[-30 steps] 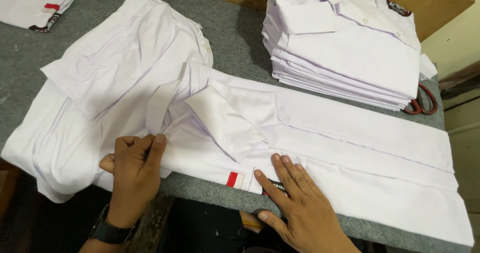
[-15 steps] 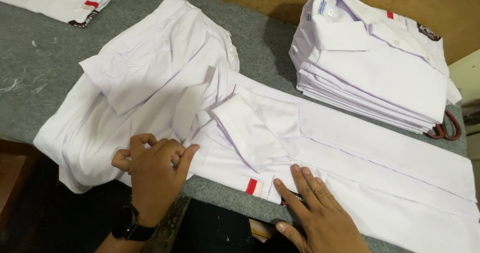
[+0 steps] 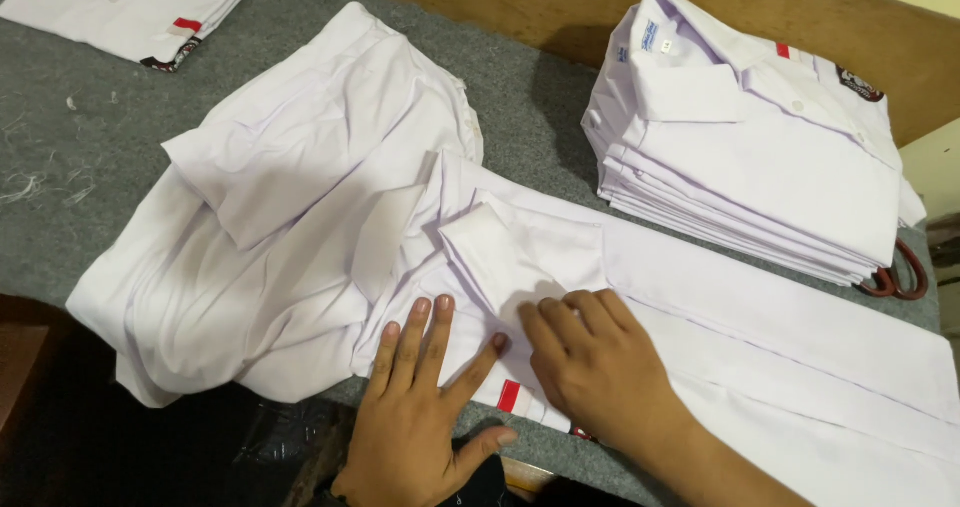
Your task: Folding a white collared shirt precisely on a workbench and preparing it for stacking.
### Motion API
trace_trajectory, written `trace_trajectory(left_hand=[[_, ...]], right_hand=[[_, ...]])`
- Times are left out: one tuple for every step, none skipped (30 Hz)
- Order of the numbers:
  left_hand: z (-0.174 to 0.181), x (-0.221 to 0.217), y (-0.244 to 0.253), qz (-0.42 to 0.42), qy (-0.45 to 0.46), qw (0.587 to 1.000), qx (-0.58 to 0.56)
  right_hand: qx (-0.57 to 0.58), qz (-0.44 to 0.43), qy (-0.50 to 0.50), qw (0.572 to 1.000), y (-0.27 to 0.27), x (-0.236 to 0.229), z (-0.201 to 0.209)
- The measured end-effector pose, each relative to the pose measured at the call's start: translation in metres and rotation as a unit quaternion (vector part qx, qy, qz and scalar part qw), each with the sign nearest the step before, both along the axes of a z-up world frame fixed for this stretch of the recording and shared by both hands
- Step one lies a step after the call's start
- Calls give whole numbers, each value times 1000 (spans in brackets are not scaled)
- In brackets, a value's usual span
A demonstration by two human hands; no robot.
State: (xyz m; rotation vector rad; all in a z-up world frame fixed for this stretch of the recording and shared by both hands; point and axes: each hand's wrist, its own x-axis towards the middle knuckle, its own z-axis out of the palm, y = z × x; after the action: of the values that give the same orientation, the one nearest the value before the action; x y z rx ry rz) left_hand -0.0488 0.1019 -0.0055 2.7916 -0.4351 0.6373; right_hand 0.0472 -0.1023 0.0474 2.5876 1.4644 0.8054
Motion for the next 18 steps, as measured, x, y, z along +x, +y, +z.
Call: trace_trajectory(left_hand=[[-2, -1, 1, -1, 7, 1000, 10], [-3, 1, 2, -1, 11, 1000, 19], [-3, 2, 2, -2, 10, 1000, 18], [-3, 2, 2, 1, 11, 1000, 14], [-3, 1, 2, 4, 11, 1000, 11], [-3, 0, 1, 4, 14, 1000, 10], [-2, 0, 0, 4, 12, 1000, 6], [-1, 1, -1, 2, 8, 1000, 3], [-1, 0, -1, 2, 7, 1000, 3], [0, 1, -1, 5, -6, 1000, 15], [0, 2, -2, 7, -19, 999, 28], [1, 2, -2, 10, -18, 999, 28], [1, 2, -2, 5, -13, 1000, 16], [2, 2, -2, -3, -8, 1000, 5], [3, 2, -3, -2, -6, 1000, 6], [3, 2, -3, -16, -9, 1000, -24], [4, 3, -3, -30, -11, 998, -54], [4, 3, -3, -31, -10, 998, -54]], right_hand=[[56, 4, 36, 998, -4, 5, -1], [110, 8, 68, 992, -8, 13, -1], [109, 8, 67, 992, -14, 23, -2], [176, -99, 139, 969, -21, 32, -4], [239, -205, 207, 926, -28, 41, -6], [237, -205, 209, 926, -29, 46, -4], [231, -214, 150, 937, -30, 52, -1], [226, -221, 87, 945, -31, 58, 3], [226, -221, 87, 945, -26, 53, 1], [222, -144, 78, 961, -20, 50, -1], [217, -66, 69, 971, -15, 46, -2], [217, -64, 71, 972, -2, 45, 1], [185, 20, 122, 975, 10, 44, 4], [151, 103, 172, 968, 22, 41, 7], [152, 103, 173, 968, 26, 48, 2], [106, 137, 253, 952, 29, 54, -3], [58, 170, 331, 926, 33, 60, -8], [59, 169, 332, 926, 32, 65, -20]])
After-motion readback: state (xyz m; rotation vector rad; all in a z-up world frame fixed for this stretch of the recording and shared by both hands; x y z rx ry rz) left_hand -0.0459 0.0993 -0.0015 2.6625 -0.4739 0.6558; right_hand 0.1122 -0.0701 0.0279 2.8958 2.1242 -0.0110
